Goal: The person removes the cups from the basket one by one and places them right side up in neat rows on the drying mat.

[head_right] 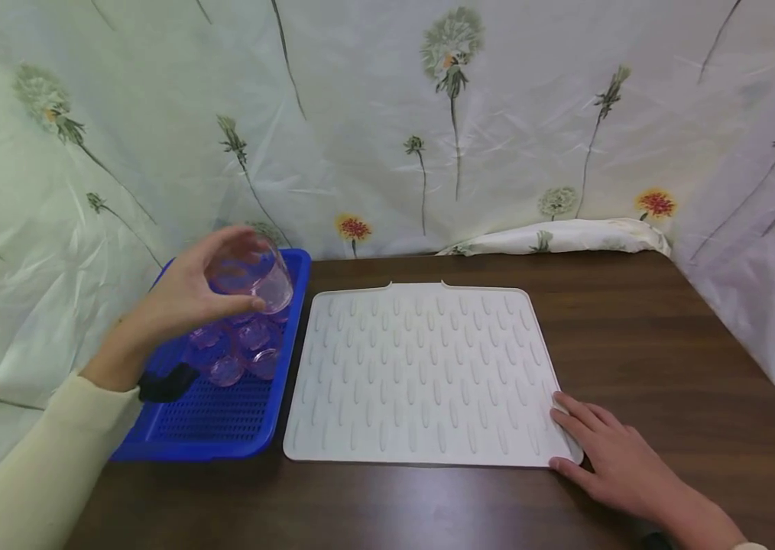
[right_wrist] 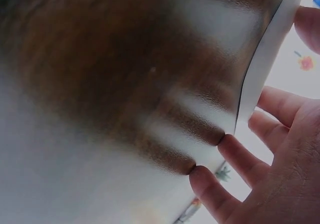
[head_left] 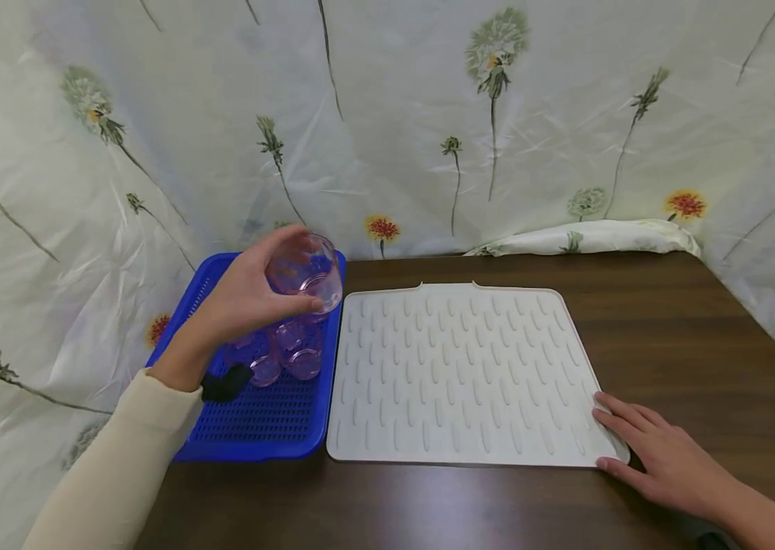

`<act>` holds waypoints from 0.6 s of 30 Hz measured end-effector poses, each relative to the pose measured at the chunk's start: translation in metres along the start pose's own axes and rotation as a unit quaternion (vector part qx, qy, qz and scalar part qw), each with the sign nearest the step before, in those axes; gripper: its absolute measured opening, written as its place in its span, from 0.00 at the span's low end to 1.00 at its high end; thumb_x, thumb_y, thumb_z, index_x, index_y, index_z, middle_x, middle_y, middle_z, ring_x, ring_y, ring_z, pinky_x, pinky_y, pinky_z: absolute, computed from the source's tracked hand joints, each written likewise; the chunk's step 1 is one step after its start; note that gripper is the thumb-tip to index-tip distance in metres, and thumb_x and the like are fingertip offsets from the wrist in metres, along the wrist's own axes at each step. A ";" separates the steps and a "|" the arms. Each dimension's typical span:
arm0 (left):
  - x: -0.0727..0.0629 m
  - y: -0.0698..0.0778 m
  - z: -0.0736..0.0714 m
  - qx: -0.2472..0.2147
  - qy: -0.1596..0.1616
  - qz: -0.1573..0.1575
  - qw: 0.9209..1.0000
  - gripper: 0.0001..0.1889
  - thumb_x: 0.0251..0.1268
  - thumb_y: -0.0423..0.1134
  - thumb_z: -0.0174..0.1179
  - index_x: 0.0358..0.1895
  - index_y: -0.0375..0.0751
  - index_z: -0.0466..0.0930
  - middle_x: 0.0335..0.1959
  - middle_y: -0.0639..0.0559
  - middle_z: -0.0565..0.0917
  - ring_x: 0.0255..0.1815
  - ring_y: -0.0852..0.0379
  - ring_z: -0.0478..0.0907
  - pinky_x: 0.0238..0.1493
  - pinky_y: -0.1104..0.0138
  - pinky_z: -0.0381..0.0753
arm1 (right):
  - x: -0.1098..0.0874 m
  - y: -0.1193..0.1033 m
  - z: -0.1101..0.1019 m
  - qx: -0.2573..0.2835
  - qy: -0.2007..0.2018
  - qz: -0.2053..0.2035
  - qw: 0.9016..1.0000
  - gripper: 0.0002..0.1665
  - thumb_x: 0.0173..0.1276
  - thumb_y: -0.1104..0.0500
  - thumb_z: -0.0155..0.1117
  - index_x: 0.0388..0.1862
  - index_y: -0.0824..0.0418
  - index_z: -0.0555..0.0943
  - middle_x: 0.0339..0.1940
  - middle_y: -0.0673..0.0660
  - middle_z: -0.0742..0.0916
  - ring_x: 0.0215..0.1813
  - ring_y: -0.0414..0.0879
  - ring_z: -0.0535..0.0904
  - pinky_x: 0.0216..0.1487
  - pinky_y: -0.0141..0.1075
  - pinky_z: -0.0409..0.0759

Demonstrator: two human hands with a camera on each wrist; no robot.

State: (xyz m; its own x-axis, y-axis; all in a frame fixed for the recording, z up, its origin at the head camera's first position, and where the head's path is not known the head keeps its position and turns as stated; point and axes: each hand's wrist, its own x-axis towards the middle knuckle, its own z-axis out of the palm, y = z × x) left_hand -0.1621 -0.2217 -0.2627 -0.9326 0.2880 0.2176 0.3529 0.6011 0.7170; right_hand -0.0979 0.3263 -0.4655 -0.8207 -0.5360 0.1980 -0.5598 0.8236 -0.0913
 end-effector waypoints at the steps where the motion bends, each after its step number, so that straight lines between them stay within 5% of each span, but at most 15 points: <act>1: 0.007 0.003 0.003 -0.003 -0.003 0.000 1.000 0.45 0.52 0.43 0.76 0.74 0.53 0.61 0.66 0.52 0.76 0.65 0.51 0.74 0.54 0.55 0.82 | 0.000 0.000 0.000 0.000 -0.001 0.001 1.000 0.41 0.55 0.41 0.76 0.65 0.57 0.77 0.75 0.51 0.72 0.61 0.53 0.71 0.47 0.55 0.80; 12: 0.070 0.030 0.035 -0.008 -0.034 0.020 0.999 0.46 0.51 0.45 0.76 0.74 0.48 0.61 0.65 0.51 0.78 0.61 0.53 0.76 0.58 0.56 0.81 | 0.000 -0.001 -0.004 0.006 -0.028 0.018 0.999 0.41 0.58 0.41 0.73 0.67 0.57 0.75 0.74 0.54 0.72 0.64 0.54 0.71 0.48 0.56 0.79; 18: 0.100 0.033 0.065 -0.036 -0.076 0.036 0.996 0.45 0.52 0.45 0.75 0.74 0.51 0.63 0.66 0.47 0.77 0.63 0.51 0.76 0.61 0.57 0.80 | -0.001 -0.002 -0.004 0.007 -0.023 0.016 1.000 0.41 0.58 0.41 0.73 0.67 0.58 0.75 0.74 0.53 0.72 0.63 0.54 0.70 0.48 0.55 0.80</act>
State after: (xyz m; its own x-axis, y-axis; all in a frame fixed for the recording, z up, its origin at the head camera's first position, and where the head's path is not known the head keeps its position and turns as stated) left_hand -0.2384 -0.1247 -0.2608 -0.8809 0.4411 0.1713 0.4068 0.5208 0.7506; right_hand -0.0956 0.3255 -0.4617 -0.8429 -0.5171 0.1490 -0.5338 0.8384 -0.1104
